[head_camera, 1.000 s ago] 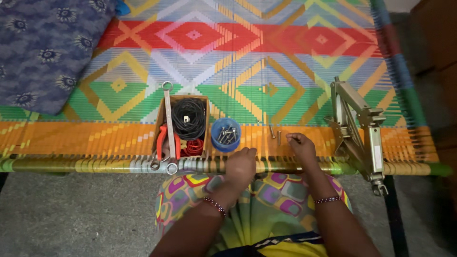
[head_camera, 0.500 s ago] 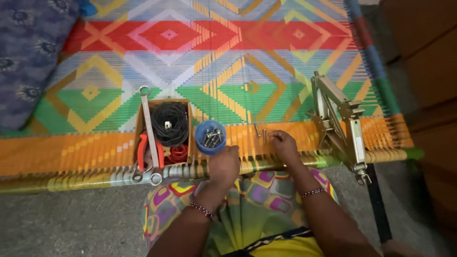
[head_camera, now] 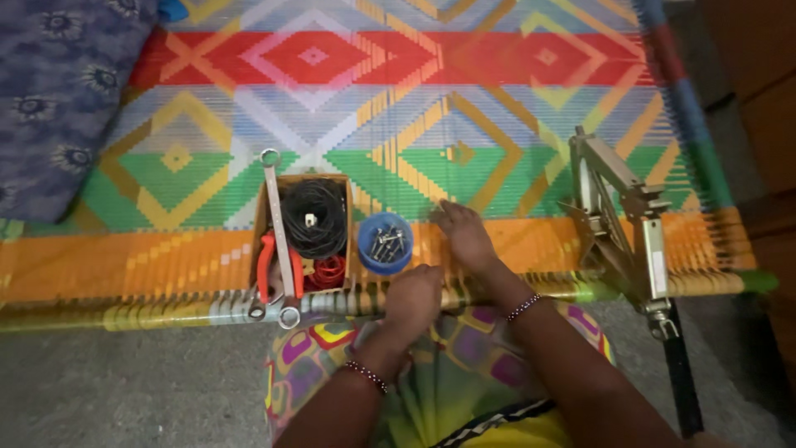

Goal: The person sits on the floor and repeatedly picks up small metal fasteners from a blue container, then places them into holes on a metal bed frame. The person handles the fasteners one at a time and occasionally adjusts the frame.

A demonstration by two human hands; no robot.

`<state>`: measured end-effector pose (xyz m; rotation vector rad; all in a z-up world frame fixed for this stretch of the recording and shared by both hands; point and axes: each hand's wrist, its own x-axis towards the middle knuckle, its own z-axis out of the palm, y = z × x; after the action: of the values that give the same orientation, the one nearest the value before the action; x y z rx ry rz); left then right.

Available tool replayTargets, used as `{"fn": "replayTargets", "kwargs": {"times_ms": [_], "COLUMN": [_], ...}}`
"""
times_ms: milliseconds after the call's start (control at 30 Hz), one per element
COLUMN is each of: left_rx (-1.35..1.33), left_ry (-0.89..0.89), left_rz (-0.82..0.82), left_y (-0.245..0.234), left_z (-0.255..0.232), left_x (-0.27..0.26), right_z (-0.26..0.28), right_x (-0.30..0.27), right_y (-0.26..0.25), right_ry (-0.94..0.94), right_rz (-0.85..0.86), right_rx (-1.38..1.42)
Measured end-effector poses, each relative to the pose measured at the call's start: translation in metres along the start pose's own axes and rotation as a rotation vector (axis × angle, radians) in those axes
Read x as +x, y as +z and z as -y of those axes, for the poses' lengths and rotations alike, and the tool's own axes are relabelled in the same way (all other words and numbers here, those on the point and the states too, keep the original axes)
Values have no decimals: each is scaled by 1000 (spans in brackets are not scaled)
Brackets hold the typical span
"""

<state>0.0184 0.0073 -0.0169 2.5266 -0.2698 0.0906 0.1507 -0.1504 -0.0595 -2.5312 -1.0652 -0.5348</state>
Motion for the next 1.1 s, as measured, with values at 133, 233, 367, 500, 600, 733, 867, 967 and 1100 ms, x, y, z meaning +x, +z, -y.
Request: {"fn": "replayTargets", "kwargs": {"times_ms": [133, 233, 367, 500, 600, 733, 867, 967, 1100], "left_rx": [-134, -202, -194, -208, -223, -235, -225, -194, -214], "left_ry": [-32, -14, -59, -62, -79, -61, -105, -120, -135], "left_rz": [-40, -66, -47, -46, -39, -30, 31, 74, 81], "left_y": [-13, -20, -25, -25, -20, -9, -4, -4, 1], "left_z": [-4, -6, -7, -6, -5, -4, -7, -6, -3], "left_x": [0, 3, 4, 1, 2, 3, 1, 1, 0], "right_z": [15, 22, 12, -33, -68, -64, -31, -7, -1], "right_x": [5, -14, -38, -49, -65, -73, -54, -38, -32], "right_y": [10, 6, 12, 30, 24, 15, -5, -12, -9], "right_ry": [375, 349, 222, 688, 1190, 980, 566, 576, 613], "right_rz": [174, 203, 322, -185, -110, -19, 5, 72, 122], "right_rx": [236, 274, 127, 868, 1374, 834, 91, -104, -69]}}
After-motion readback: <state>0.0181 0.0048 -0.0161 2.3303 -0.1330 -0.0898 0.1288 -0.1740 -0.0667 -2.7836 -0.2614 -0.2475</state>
